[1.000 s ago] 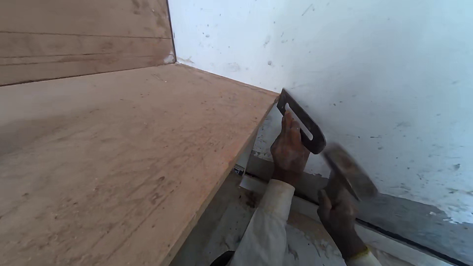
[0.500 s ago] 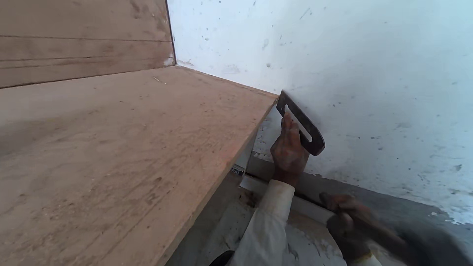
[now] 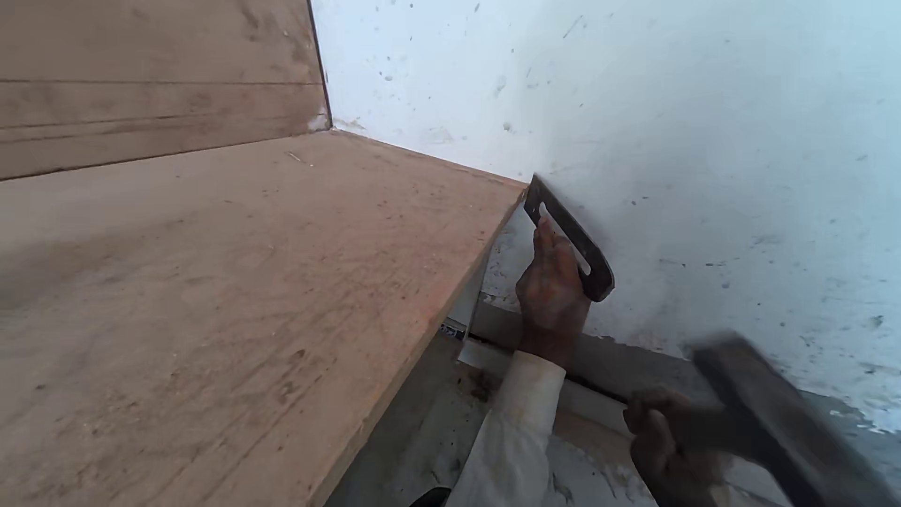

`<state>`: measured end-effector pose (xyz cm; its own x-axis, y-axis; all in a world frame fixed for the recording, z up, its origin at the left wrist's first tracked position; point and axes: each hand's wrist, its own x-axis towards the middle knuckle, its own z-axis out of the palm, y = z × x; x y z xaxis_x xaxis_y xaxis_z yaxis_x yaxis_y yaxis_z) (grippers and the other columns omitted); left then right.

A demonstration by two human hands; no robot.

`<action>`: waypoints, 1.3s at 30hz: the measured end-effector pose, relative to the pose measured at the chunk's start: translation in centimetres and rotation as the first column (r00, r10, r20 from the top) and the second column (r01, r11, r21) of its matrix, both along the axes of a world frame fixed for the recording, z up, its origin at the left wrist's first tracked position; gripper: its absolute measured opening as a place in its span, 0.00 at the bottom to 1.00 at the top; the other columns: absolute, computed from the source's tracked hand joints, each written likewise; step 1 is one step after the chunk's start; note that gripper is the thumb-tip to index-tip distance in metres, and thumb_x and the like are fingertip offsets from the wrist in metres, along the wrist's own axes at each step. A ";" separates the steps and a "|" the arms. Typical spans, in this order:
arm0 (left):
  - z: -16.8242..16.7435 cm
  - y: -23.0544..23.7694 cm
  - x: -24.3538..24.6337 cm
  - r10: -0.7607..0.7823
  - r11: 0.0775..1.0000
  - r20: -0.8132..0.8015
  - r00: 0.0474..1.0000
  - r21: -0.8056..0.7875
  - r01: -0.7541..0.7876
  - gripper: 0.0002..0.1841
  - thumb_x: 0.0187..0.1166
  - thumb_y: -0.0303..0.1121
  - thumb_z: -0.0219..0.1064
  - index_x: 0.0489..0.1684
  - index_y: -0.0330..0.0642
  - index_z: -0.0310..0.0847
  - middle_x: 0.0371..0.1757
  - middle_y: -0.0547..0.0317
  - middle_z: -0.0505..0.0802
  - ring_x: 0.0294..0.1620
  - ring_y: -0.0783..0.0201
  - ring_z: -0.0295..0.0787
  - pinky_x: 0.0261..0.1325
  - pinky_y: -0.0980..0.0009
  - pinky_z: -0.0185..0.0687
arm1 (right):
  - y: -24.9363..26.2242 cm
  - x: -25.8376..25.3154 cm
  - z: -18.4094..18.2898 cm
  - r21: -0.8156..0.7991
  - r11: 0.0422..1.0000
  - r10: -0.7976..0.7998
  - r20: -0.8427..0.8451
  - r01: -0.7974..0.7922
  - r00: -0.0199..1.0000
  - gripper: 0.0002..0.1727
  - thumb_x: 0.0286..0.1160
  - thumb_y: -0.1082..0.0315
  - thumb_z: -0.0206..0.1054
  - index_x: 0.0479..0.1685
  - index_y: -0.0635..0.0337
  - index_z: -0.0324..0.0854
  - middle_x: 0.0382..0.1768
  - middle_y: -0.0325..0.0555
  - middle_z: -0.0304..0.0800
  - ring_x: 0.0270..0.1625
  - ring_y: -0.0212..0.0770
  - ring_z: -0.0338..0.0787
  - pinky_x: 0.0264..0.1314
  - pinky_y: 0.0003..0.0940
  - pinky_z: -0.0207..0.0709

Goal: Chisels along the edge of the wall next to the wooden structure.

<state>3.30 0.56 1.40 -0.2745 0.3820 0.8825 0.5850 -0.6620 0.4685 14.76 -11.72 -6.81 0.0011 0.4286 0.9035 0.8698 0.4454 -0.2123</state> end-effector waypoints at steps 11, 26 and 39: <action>0.5 0.2 -0.6 -0.016 0.999 -0.003 1.000 0.031 0.016 0.14 0.67 0.21 0.71 0.49 0.22 0.88 0.60 0.31 0.92 0.42 0.48 0.99 0.37 0.65 0.91 | 0.3 -0.2 0.5 -0.024 1.000 0.021 0.016 -0.021 1.000 0.23 0.94 0.50 0.48 0.36 0.58 0.76 0.22 0.39 0.78 0.23 0.28 0.81 0.26 0.21 0.77; 0.6 0.3 -0.6 -0.033 0.999 0.052 0.998 0.032 0.031 0.16 0.66 0.22 0.72 0.51 0.21 0.87 0.59 0.32 0.93 0.36 0.50 0.98 0.33 0.64 0.90 | 0.7 1.6 0.0 0.038 0.997 0.063 0.064 -0.066 0.996 0.24 0.95 0.48 0.45 0.36 0.54 0.74 0.25 0.40 0.78 0.25 0.30 0.82 0.27 0.23 0.78; 0.5 0.4 -0.6 -0.076 0.997 0.090 0.993 0.026 0.074 0.17 0.70 0.22 0.67 0.54 0.20 0.85 0.59 0.33 0.93 0.43 0.49 0.99 0.38 0.64 0.90 | 1.2 0.7 1.1 0.033 0.983 -0.182 0.131 0.179 0.975 0.25 0.89 0.51 0.51 0.38 0.66 0.81 0.20 0.51 0.84 0.20 0.40 0.85 0.23 0.34 0.78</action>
<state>2.69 0.95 1.87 -0.3252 0.3850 0.8637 0.4890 -0.7133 0.5021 15.48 -10.49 -5.72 -0.0443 0.4131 0.9096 0.9560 0.2818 -0.0814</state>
